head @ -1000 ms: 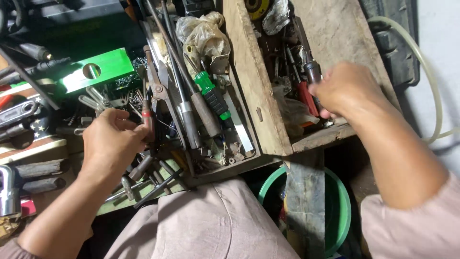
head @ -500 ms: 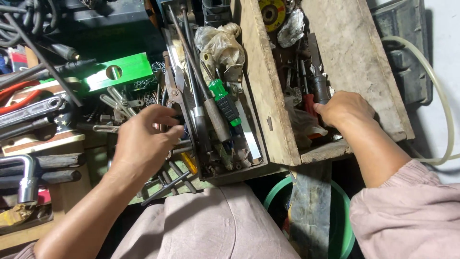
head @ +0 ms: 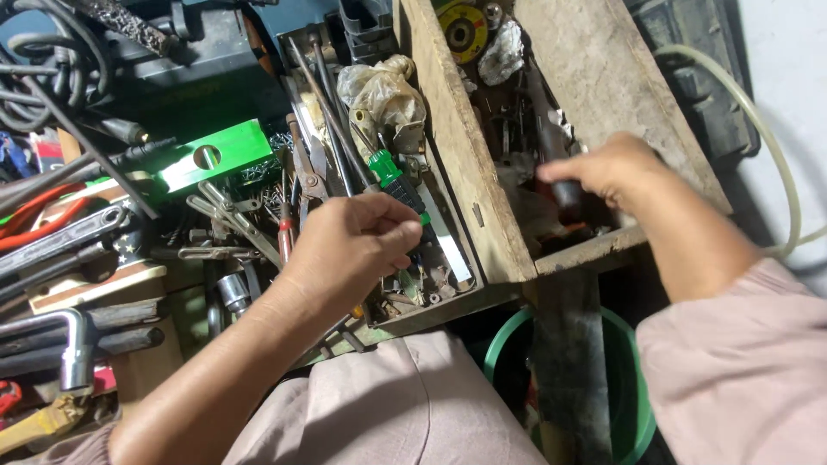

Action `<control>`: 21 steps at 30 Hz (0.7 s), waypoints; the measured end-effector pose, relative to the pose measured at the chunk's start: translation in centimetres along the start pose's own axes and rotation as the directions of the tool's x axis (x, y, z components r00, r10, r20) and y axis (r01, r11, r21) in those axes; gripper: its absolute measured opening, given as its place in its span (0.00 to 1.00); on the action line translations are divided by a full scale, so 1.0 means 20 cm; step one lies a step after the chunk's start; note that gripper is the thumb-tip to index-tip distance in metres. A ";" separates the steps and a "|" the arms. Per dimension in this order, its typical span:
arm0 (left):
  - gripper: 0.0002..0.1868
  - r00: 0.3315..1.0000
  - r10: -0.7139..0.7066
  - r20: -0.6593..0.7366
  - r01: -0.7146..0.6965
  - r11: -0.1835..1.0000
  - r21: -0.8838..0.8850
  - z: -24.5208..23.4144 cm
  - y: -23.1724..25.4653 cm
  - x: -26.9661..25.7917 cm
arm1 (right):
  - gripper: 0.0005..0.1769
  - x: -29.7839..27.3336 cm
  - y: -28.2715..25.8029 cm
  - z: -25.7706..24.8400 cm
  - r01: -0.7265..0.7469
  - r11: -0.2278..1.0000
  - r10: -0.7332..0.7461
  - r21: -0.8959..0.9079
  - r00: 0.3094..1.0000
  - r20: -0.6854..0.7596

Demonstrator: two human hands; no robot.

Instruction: Searching through and organizing various tools and mechanical parts inside a wooden toolbox.

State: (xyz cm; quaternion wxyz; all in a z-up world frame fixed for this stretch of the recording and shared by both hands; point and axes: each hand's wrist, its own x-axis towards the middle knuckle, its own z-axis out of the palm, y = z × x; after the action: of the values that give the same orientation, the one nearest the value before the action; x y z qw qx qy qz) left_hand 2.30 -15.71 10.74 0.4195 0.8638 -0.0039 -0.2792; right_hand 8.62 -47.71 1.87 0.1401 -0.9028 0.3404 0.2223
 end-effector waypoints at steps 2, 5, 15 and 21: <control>0.16 0.995 -0.091 0.031 0.095 0.980 -0.175 -0.02 0.02 -0.02 | 0.28 -0.10 0.00 -0.05 0.015 0.918 -0.064 0.397 0.992 0.109; 0.17 0.988 -0.145 0.049 0.153 0.941 -0.301 -0.05 0.08 -0.05 | 0.26 -0.21 0.04 -0.08 -0.181 0.537 -0.255 0.824 0.896 0.363; 0.22 0.992 -0.085 0.096 0.126 0.796 -0.592 -0.15 -0.07 -0.15 | 0.23 -1.07 -0.25 0.30 0.400 0.299 -0.709 0.866 0.701 -0.078; 0.19 0.945 -0.319 -0.070 0.215 0.770 -0.601 -0.24 -0.38 -0.18 | 0.19 -1.26 -0.39 0.16 0.495 0.632 -0.717 0.596 0.666 0.208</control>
State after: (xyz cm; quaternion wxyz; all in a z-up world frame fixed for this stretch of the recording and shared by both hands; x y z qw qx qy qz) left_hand -0.16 -6.46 9.21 0.6196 0.7040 0.2407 -0.2500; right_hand -3.94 -26.74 12.46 0.5032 -0.8248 0.0121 0.2574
